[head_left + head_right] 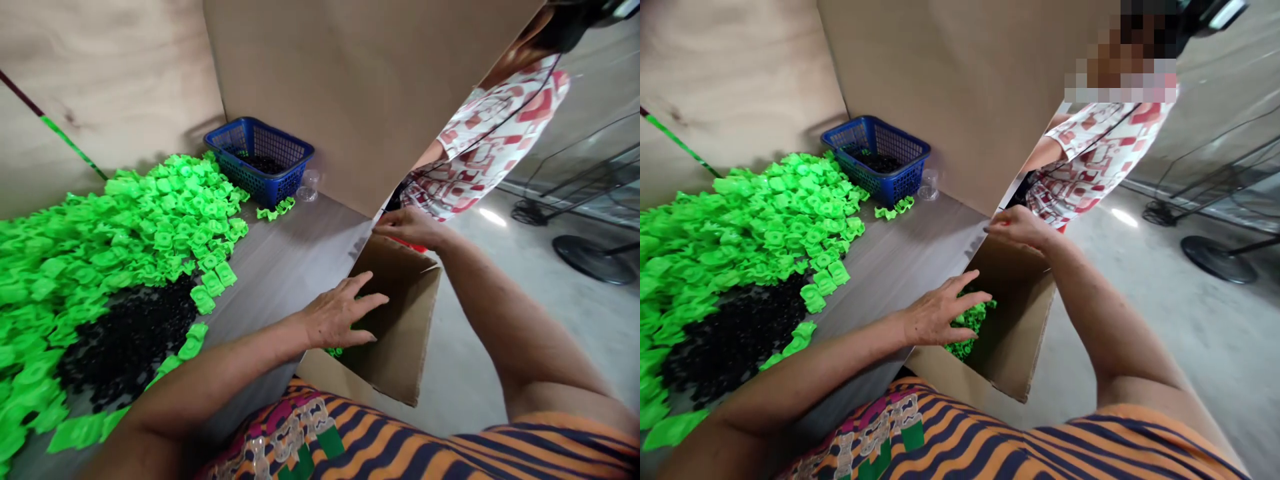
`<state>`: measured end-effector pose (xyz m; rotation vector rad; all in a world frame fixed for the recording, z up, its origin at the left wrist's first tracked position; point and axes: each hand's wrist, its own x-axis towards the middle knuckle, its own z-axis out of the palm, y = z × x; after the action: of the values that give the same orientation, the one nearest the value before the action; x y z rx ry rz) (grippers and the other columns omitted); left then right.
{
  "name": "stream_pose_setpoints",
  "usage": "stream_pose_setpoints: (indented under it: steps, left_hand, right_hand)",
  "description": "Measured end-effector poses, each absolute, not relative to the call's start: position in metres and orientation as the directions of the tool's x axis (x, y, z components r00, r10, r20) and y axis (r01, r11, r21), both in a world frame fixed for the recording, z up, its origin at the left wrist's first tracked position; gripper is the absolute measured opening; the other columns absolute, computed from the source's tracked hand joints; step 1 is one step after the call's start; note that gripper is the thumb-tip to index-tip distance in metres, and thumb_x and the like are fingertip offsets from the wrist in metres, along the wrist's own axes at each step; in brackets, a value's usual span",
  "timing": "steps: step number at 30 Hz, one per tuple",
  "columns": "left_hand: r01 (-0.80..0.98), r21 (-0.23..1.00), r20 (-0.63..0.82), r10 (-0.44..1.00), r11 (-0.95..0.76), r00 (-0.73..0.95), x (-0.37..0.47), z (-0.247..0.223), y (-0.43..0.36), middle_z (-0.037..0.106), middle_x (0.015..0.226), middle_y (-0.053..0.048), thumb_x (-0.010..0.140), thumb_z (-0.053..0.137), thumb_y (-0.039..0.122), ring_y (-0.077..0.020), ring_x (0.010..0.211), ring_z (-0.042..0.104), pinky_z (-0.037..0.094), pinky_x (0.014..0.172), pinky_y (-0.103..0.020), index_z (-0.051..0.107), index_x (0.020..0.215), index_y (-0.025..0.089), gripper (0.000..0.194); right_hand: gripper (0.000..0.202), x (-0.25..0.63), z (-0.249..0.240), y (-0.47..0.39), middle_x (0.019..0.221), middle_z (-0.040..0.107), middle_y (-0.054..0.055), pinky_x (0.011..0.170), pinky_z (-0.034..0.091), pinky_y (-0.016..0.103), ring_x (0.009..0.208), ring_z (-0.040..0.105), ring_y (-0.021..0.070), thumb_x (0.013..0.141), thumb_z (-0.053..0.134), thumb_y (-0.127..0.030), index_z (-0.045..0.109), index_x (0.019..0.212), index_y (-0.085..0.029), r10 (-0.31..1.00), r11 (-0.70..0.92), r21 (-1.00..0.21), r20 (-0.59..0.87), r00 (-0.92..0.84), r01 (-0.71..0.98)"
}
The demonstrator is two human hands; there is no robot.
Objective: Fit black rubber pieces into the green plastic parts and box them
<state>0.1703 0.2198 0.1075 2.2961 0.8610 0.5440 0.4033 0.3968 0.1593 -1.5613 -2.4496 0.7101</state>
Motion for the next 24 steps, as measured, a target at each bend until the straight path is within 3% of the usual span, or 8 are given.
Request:
stream_pose_setpoints:
  steps: [2, 5, 7, 11, 17, 21, 24]
  left_hand:
    - [0.448, 0.64, 0.151, 0.674, -0.624, 0.723, 0.162, 0.124, 0.205, 0.039, 0.173, -0.024, 0.096, 0.074, 0.034, -0.0415, 0.155, 0.049, 0.055, 0.116, -0.06, 0.061, 0.149, 0.02, 0.056]
    - [0.487, 0.546, 0.154, 0.653, -0.682, 0.741, 0.146, 0.145, 0.18, 0.055, 0.159, -0.021, 0.101, 0.063, 0.026, -0.0354, 0.142, 0.062, 0.058, 0.114, -0.051, 0.066, 0.141, 0.018, 0.041]
    - [0.507, 0.486, 0.168, 0.645, -0.712, 0.745, 0.133, 0.154, 0.161, 0.061, 0.151, -0.02, 0.103, 0.06, 0.024, -0.0328, 0.134, 0.067, 0.059, 0.111, -0.048, 0.067, 0.137, 0.017, 0.036]
    - [0.567, 0.429, 0.173, 0.68, -0.704, 0.713, 0.1, 0.156, 0.119, 0.07, 0.133, -0.015, 0.103, 0.058, 0.022, -0.0261, 0.117, 0.071, 0.061, 0.1, -0.039, 0.07, 0.125, 0.02, 0.025]
    - [0.711, 0.372, 0.144, 0.794, -0.597, 0.591, 0.042, 0.138, 0.05, 0.074, 0.112, -0.013, 0.103, 0.056, 0.02, -0.0228, 0.102, 0.071, 0.061, 0.09, -0.034, 0.07, 0.109, 0.018, 0.016]
    - [0.748, 0.35, 0.311, 0.824, -0.563, 0.474, 0.019, 0.112, 0.014, 0.077, 0.105, -0.011, 0.104, 0.049, 0.015, -0.0214, 0.096, 0.073, 0.062, 0.086, -0.034, 0.072, 0.106, 0.017, 0.023]
    - [0.783, 0.302, 0.457, 0.803, -0.544, 0.382, 0.013, 0.087, 0.001, 0.078, 0.107, -0.014, 0.102, 0.055, 0.016, -0.0266, 0.11, 0.074, 0.063, 0.095, -0.041, 0.074, 0.106, 0.016, 0.02]
  right_hand:
    - [0.049, 0.357, 0.151, 0.393, 0.113, 0.079, 0.013, 0.103, 0.059, 0.05, 0.109, 0.074, 0.0336, 0.095, 0.057, -0.057, 0.08, 0.117, -0.021, 0.893, 0.389, -0.495, -0.004, -0.449, 0.777]
    - [0.067, 0.267, 0.132, 0.392, 0.143, 0.068, 0.018, 0.119, 0.05, 0.049, 0.135, 0.064, 0.0356, 0.088, 0.073, -0.05, 0.066, 0.145, -0.016, 0.875, 0.473, -0.495, 0.17, -0.453, 0.729]
    - [0.081, 0.209, 0.12, 0.395, 0.15, 0.062, 0.024, 0.125, 0.043, 0.055, 0.146, 0.053, 0.0404, 0.087, 0.075, -0.057, 0.058, 0.152, -0.011, 0.906, 0.419, -0.502, 0.184, -0.38, 0.757]
    - [0.1, 0.136, 0.104, 0.403, 0.162, 0.046, 0.031, 0.124, 0.036, 0.062, 0.152, 0.042, 0.0445, 0.083, 0.074, -0.071, 0.046, 0.155, -0.007, 0.98, 0.195, -0.523, 0.137, -0.144, 0.83]
    - [0.077, 0.113, 0.085, 0.404, 0.159, 0.048, 0.03, 0.122, 0.034, 0.06, 0.148, 0.04, 0.0416, 0.086, 0.069, -0.047, 0.048, 0.148, -0.006, 0.988, 0.106, -0.436, 0.148, -0.045, 0.894]
    - [0.056, 0.118, 0.08, 0.401, 0.15, 0.056, 0.027, 0.116, 0.037, 0.064, 0.141, 0.043, 0.0428, 0.089, 0.064, -0.037, 0.056, 0.139, -0.012, 0.978, 0.17, -0.412, 0.181, -0.102, 0.895]
    - [0.048, 0.134, 0.083, 0.394, 0.146, 0.057, 0.027, 0.114, 0.039, 0.063, 0.136, 0.045, 0.0433, 0.091, 0.06, -0.033, 0.061, 0.136, -0.014, 0.96, 0.274, -0.387, 0.171, -0.223, 0.881]
